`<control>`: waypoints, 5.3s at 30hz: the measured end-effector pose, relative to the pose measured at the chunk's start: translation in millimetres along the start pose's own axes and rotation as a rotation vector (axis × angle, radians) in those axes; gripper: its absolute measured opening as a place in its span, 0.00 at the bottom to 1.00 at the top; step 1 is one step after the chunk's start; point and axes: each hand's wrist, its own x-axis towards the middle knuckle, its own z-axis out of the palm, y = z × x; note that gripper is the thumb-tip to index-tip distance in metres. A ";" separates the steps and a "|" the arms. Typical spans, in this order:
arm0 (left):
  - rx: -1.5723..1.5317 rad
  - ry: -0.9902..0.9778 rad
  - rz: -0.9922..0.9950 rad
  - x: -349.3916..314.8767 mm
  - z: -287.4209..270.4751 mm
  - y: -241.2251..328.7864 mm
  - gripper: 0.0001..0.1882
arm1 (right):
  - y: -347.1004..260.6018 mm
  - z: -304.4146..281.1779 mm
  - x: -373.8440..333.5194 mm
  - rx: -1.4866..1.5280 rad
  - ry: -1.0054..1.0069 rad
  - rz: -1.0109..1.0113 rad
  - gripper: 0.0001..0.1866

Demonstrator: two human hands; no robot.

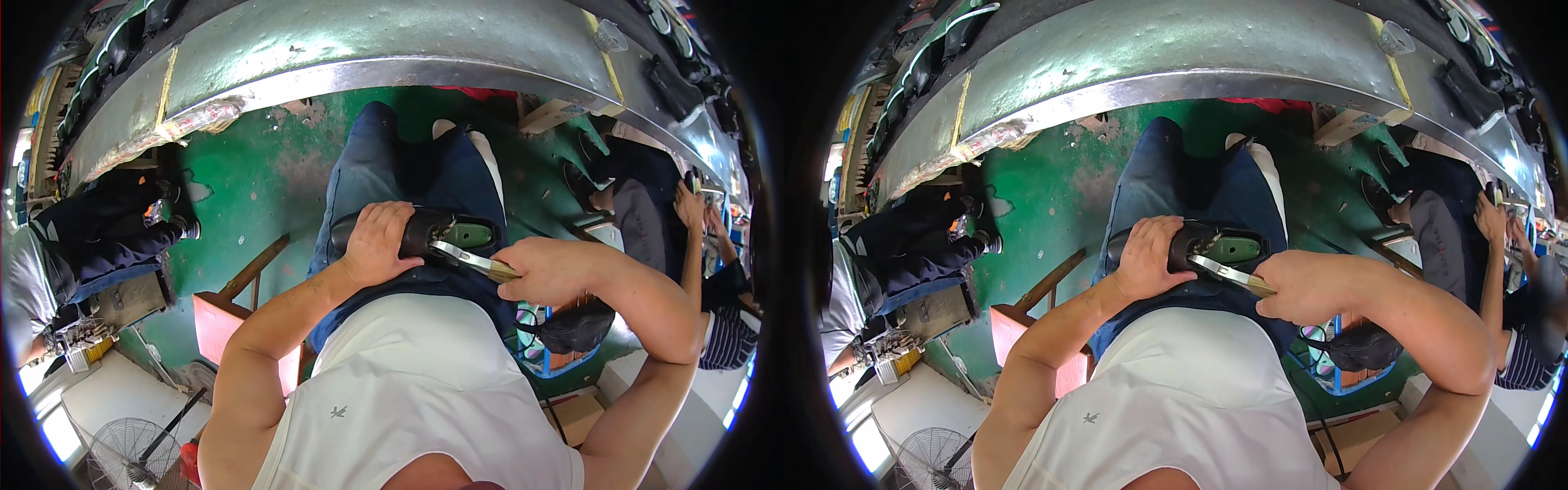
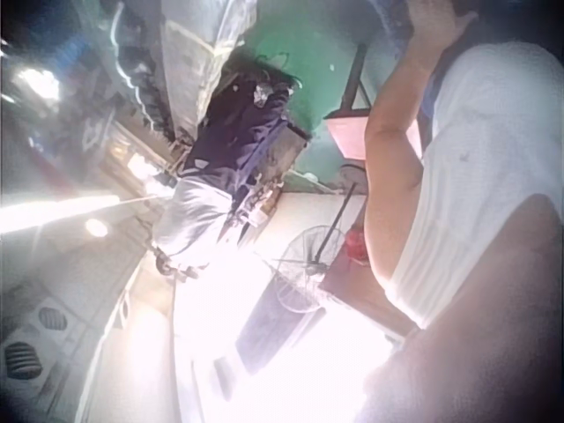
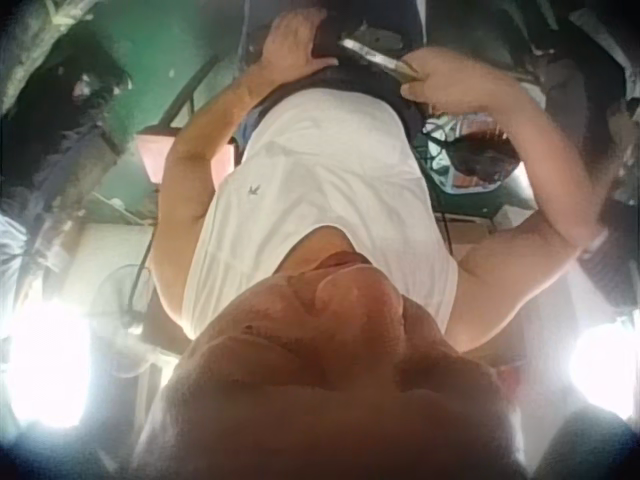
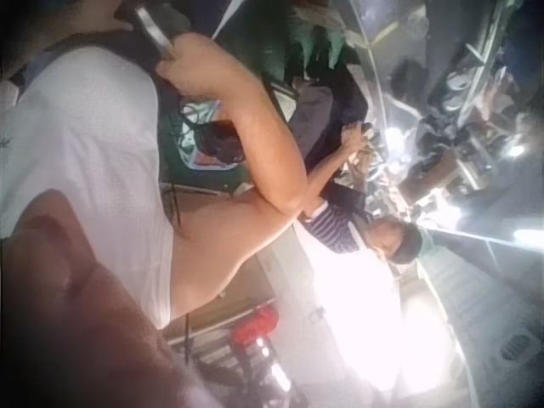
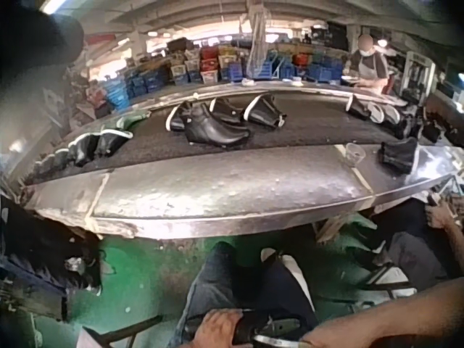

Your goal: Assembling shoe components on a production line using pliers to position and pull materials.

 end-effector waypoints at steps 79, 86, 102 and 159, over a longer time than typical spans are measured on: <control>-0.593 -0.204 -0.514 -4.9 47.4 8.3 0.60 | 88.6 63.8 78.3 -0.271 0.875 -0.387 0.29; -0.677 -0.160 -0.522 -14.8 57.6 -7.3 0.58 | 46.9 12.3 53.6 -0.201 0.427 -0.189 0.25; -0.968 -0.308 -0.692 -10.3 42.8 -12.4 0.53 | 3.9 -4.0 65.9 -0.571 0.378 -0.048 0.15; -0.521 -0.070 -0.768 8.1 48.7 12.5 0.38 | 75.8 54.3 123.1 0.005 0.953 -0.468 0.20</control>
